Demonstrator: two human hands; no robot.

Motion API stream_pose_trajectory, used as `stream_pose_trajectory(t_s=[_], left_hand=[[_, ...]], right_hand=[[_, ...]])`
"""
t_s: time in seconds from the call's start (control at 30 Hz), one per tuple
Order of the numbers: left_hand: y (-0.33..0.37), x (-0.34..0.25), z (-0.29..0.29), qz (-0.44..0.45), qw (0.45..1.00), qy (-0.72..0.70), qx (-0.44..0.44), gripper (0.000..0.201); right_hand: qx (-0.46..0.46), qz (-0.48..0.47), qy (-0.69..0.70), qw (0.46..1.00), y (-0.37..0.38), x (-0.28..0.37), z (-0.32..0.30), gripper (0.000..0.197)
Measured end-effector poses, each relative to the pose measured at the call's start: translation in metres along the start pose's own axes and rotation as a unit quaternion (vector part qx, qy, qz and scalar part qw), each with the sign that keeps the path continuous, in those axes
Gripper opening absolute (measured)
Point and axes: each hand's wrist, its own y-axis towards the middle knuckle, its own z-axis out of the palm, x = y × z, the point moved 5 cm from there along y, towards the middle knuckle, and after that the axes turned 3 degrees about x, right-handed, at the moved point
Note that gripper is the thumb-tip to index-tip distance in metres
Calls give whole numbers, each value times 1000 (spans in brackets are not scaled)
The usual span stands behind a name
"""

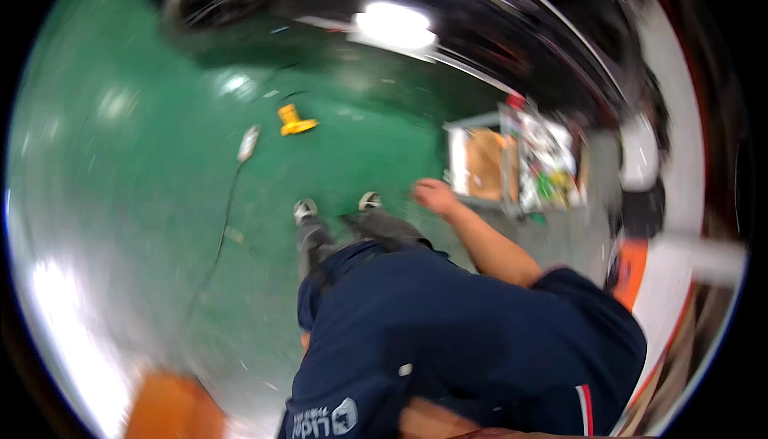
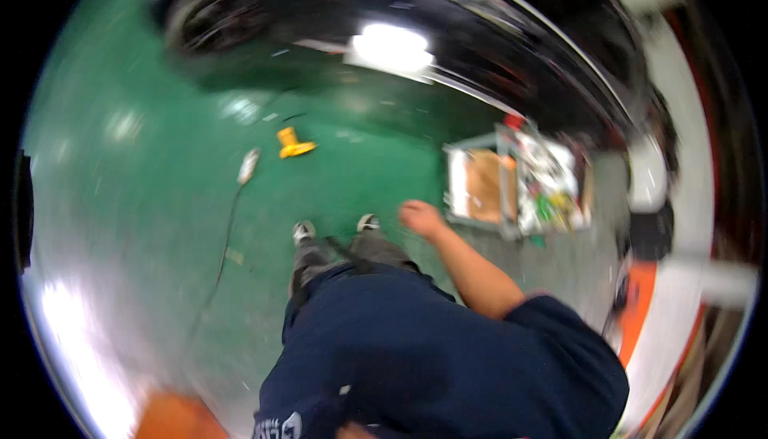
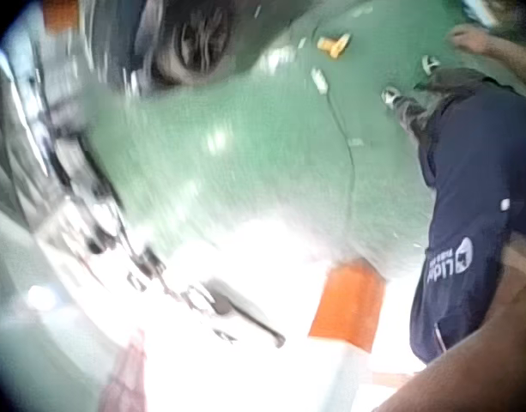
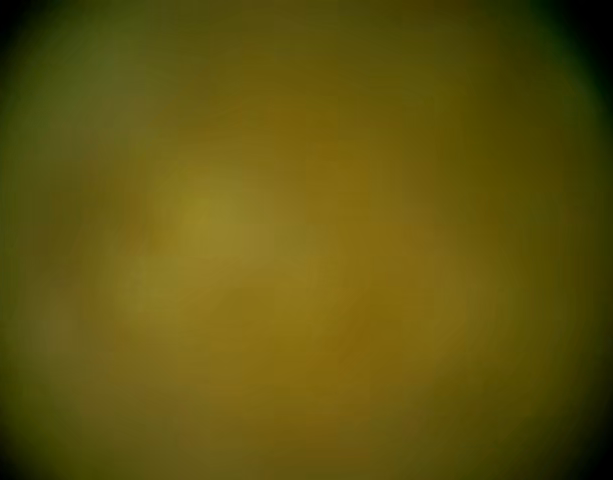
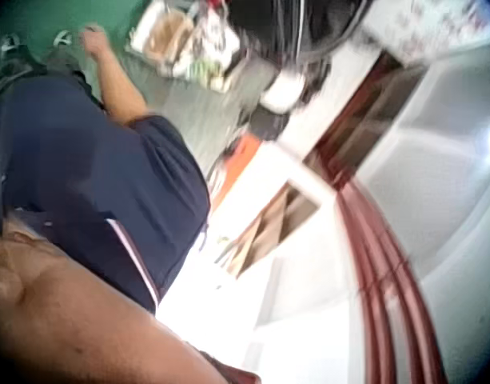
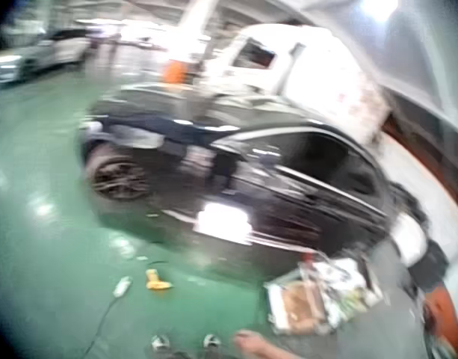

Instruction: The person cleans the side of a dark car in a garage. They use a spray bottle to apply liquid to the vehicle's surface and wipe it with a white cloth. The person also uses a metal tool to work on the car's trim and handles a yellow power tool on the floor.

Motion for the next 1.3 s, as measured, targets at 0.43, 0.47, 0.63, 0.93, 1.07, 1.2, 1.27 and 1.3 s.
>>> stream_pose_trajectory(t_s=[0.43,0.47,0.63,0.93,1.07,1.2,1.27,1.3], left_hand=[[54,-120,-214,-59,818,-546,-171,52],[47,-137,-227,-61,815,-540,-202,50],[55,-204,-182,-123,859,-474,-148,30],[65,-397,-65,312,900,301,-38,23],[68,-436,-101,354,811,453,-110,22],[106,-442,-129,239,927,285,-43,25],[124,-452,-130,287,876,385,-50,30],[129,-460,-127,328,819,467,-63,33]], right_hand=[[-218,92,-82,968,-57,-291,-84,27],[-220,148,-16,964,-70,-329,-94,25],[-253,225,286,897,-138,-495,-100,21],[-132,261,29,956,-196,-661,-9,24],[-303,-22,-221,927,-173,-533,-28,29],[-322,95,357,872,-130,-427,-161,35],[-378,42,381,843,-108,-383,-228,32],[-390,46,356,848,-100,-364,-260,32]])
